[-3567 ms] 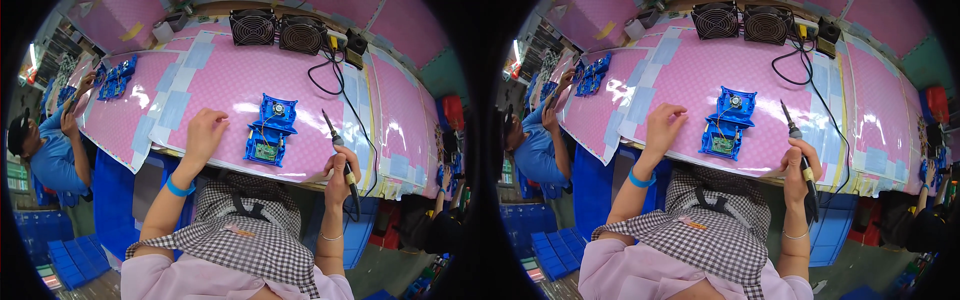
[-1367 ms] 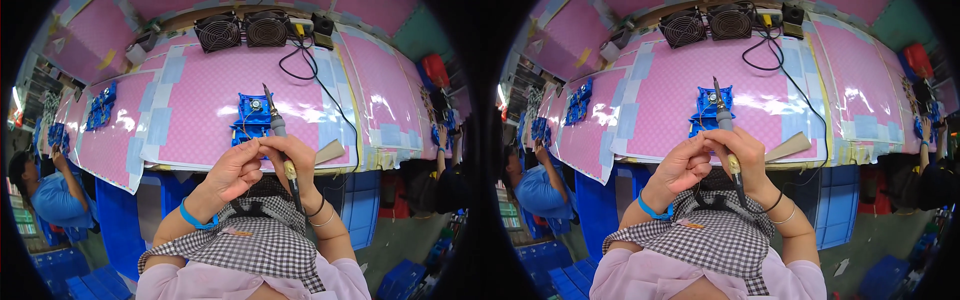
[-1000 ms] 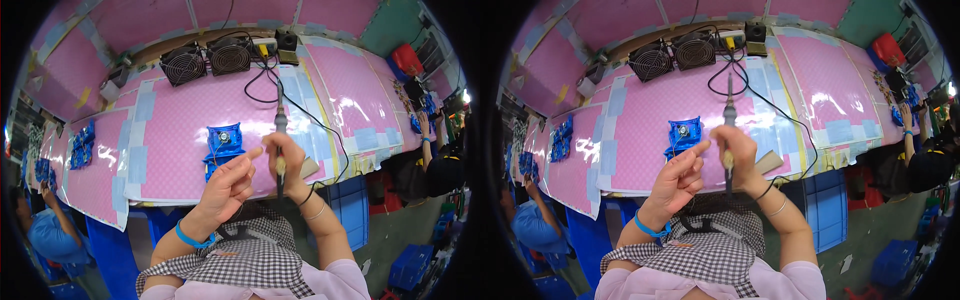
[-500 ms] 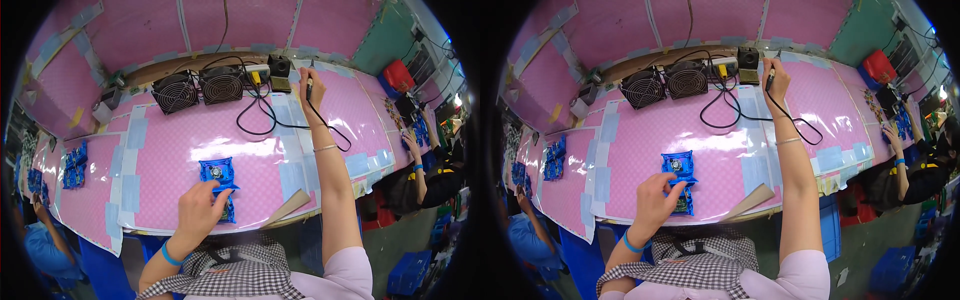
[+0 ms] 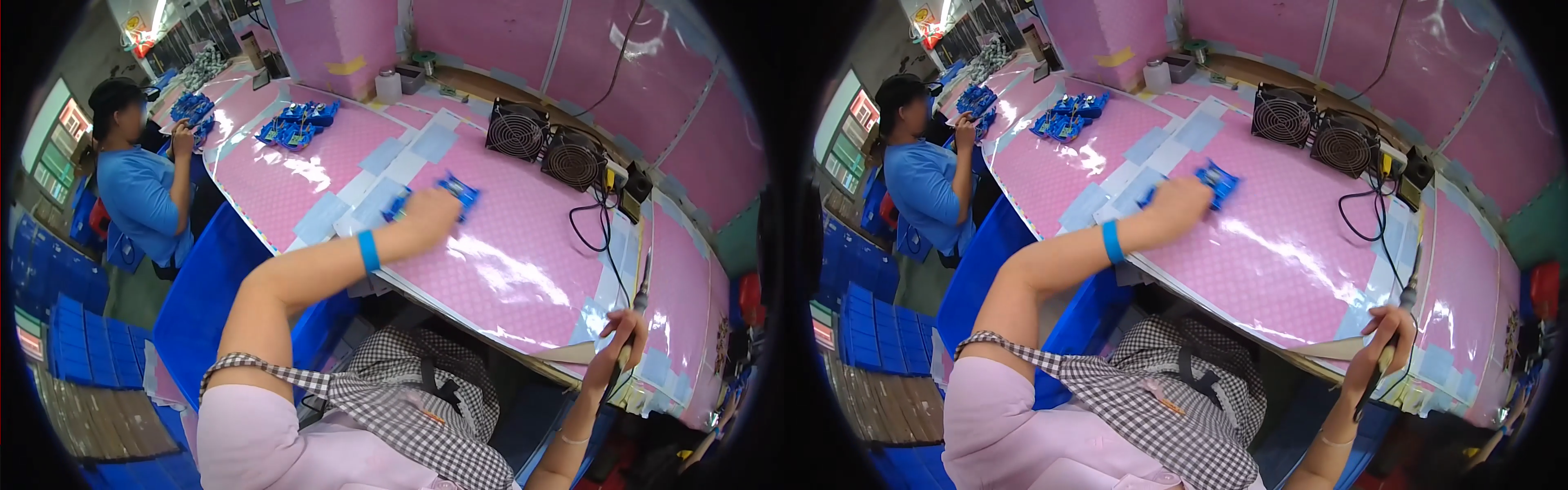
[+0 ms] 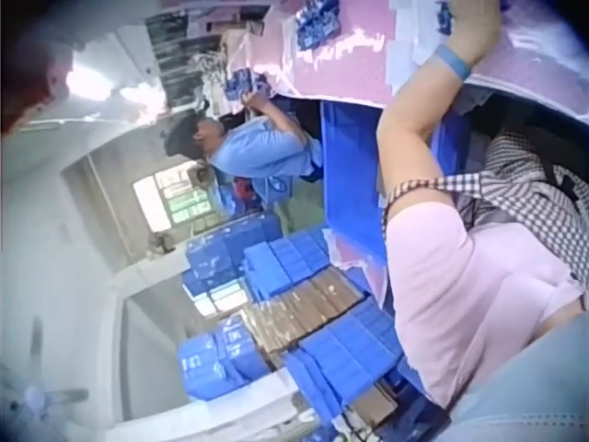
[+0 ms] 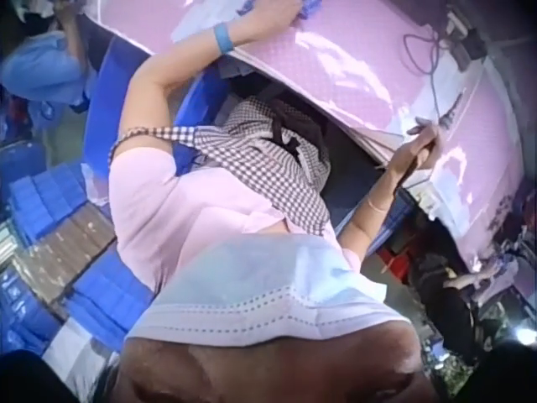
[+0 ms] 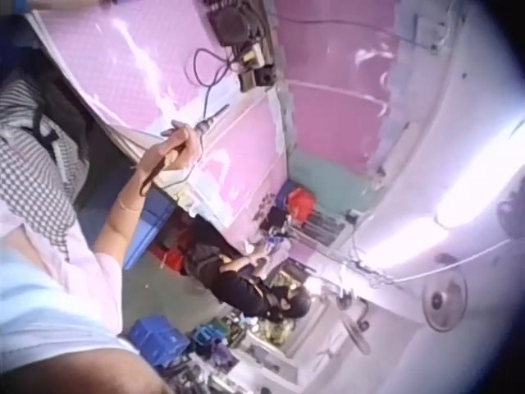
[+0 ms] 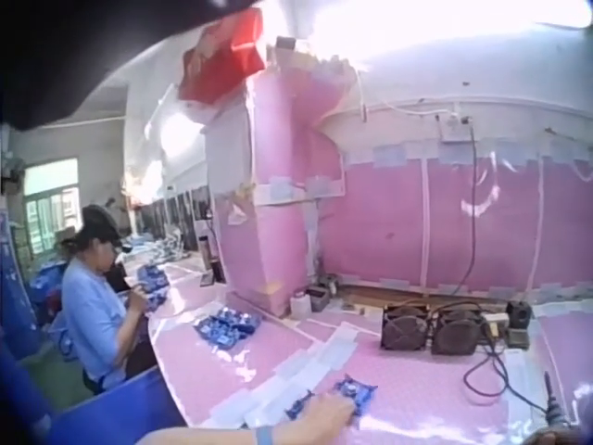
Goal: Soldering small electronic parts onto a blue cooling fan and circuit board assembly on a factory line.
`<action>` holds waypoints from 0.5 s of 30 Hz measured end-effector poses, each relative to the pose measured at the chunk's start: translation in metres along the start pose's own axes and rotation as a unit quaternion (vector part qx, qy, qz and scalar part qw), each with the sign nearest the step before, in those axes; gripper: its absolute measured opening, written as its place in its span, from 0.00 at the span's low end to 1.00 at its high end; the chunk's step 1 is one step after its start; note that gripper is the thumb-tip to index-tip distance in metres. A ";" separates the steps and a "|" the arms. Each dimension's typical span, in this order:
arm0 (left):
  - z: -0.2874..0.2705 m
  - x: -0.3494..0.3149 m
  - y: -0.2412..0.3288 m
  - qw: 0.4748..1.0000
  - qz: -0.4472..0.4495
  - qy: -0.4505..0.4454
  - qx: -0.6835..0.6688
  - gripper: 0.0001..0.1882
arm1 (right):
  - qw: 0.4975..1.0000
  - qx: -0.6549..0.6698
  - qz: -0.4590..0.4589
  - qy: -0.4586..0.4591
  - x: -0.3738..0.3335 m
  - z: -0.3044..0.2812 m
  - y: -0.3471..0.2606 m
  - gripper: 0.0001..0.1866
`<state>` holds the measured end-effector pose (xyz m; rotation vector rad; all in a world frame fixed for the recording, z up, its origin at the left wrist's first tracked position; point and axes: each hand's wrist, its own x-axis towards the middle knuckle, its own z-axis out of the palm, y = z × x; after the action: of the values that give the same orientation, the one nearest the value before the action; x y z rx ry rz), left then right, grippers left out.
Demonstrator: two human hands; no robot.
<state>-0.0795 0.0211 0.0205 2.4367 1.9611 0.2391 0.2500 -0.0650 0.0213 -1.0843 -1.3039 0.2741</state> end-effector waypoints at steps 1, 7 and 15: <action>0.001 -0.001 -0.040 1.000 -0.016 0.026 0.005 0.08 | 1.000 0.005 -0.010 -0.028 -0.011 0.001 -0.007 0.10; 0.000 0.039 -0.191 0.916 -0.190 0.353 0.025 0.07 | 0.999 0.001 -0.013 -0.030 -0.042 -0.002 -0.031 0.11; 0.010 0.002 -0.032 0.573 -0.061 -0.023 -0.817 0.13 | 1.000 -0.010 -0.018 -0.015 -0.026 0.009 -0.015 0.09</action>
<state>-0.1088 0.0307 0.0074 0.9218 0.7774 1.2165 0.2282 -0.0872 0.0152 -1.0763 -1.3544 0.2503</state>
